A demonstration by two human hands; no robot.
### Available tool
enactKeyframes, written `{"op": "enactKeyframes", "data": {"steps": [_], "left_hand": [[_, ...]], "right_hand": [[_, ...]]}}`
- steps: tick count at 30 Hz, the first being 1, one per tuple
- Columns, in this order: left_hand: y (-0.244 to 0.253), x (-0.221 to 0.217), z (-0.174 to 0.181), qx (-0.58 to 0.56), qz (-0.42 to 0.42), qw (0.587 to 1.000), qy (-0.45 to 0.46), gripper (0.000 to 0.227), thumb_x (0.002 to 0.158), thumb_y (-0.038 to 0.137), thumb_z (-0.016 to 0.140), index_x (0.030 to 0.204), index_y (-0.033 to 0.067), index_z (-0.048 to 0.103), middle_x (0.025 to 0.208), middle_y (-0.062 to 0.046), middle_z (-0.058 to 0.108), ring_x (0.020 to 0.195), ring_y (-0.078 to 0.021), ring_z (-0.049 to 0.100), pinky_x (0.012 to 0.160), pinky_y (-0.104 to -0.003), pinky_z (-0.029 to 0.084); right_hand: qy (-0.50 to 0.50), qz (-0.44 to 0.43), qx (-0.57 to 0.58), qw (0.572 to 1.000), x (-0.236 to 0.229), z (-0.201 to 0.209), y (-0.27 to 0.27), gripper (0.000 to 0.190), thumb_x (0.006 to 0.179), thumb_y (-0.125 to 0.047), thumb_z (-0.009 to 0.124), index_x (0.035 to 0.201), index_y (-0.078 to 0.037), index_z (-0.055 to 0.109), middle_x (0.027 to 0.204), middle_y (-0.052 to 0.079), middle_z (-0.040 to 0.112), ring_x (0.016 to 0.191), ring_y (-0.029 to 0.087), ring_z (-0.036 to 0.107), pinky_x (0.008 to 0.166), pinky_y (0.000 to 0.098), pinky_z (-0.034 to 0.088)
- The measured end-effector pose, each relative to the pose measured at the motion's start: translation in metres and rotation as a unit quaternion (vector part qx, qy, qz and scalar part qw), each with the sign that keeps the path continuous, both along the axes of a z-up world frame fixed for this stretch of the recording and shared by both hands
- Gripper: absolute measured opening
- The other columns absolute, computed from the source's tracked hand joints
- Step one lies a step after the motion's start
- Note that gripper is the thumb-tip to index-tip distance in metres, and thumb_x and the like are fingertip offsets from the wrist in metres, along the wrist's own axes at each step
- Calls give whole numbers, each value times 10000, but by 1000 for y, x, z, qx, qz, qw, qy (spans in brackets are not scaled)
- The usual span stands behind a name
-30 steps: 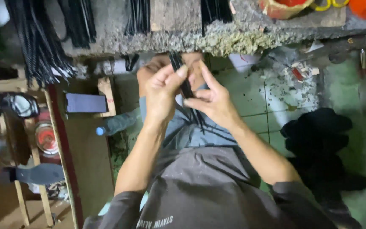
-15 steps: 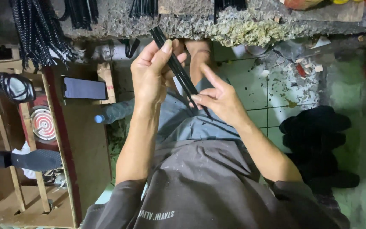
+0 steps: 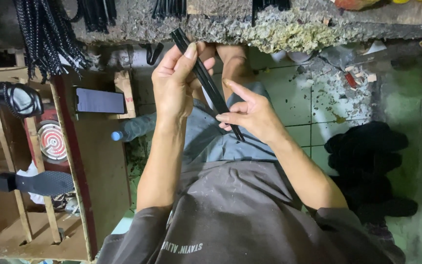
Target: Applying adhesive to the ends of thin black sandal straps at a workbench in a shoe factory.
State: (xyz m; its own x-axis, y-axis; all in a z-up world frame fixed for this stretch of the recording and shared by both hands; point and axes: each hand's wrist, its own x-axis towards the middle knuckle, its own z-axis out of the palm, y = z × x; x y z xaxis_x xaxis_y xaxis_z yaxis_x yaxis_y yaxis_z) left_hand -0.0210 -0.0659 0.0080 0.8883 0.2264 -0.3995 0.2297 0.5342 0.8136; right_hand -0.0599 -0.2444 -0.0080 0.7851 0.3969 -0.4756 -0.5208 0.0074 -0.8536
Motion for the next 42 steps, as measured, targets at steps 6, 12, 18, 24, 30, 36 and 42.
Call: {"op": "enactKeyframes", "data": {"steps": [6,12,18,24,30,36,42], "left_hand": [[5,-20,6,352,43,926,-129,685,951,227,754,1474,-23,389,1543,-238,422,1474,-327,426,1255,-397,366],[4,-35,-3,700,-373,507,-337,554,798,245,801,1280,14,656,1205,-190,686,1283,-391,528,1099,-765,152],[0,-44,1,406,-365,820,-171,202,952,187,678,1089,67,766,833,-62,766,660,-113,599,600,-285,425],[-23,-59,-29,-7,-195,976,92,177,835,58,795,969,-51,756,755,-203,746,700,-208,752,715,-369,641],[-31,-67,-26,1,-181,978,108,170,830,43,801,961,-57,761,787,-228,747,711,-253,760,713,-401,646],[-20,-70,-9,43,-244,959,135,206,837,126,764,980,-22,784,918,-145,784,829,-184,758,755,-252,619],[-16,-51,1,127,-266,954,-47,206,932,203,694,884,16,766,835,-75,762,808,-77,656,782,-211,528]], "right_hand": [[-122,56,-155,979,10,21,-13,955,853,-89,773,1601,-223,195,864,74,803,760,54,678,924,219,541],[-466,298,-384,739,21,10,-35,997,968,-116,795,1630,-172,52,482,-28,420,372,109,385,451,255,475],[-683,142,-413,586,34,48,-35,833,825,-318,988,1433,-76,474,918,62,631,877,226,632,997,450,567],[-210,-103,8,972,11,5,-18,1008,885,29,780,1620,-179,122,1077,193,747,945,230,744,874,373,654],[-122,-160,3,980,23,6,-3,944,802,-132,868,1560,-111,305,1216,225,698,938,253,771,850,354,664],[-139,-149,20,979,43,23,-10,895,860,-58,766,1562,-78,213,1677,139,161,856,196,759,845,276,640],[-128,-80,5,989,26,42,3,844,897,-121,726,1587,-162,241,776,118,741,560,116,670,560,261,666]]}}
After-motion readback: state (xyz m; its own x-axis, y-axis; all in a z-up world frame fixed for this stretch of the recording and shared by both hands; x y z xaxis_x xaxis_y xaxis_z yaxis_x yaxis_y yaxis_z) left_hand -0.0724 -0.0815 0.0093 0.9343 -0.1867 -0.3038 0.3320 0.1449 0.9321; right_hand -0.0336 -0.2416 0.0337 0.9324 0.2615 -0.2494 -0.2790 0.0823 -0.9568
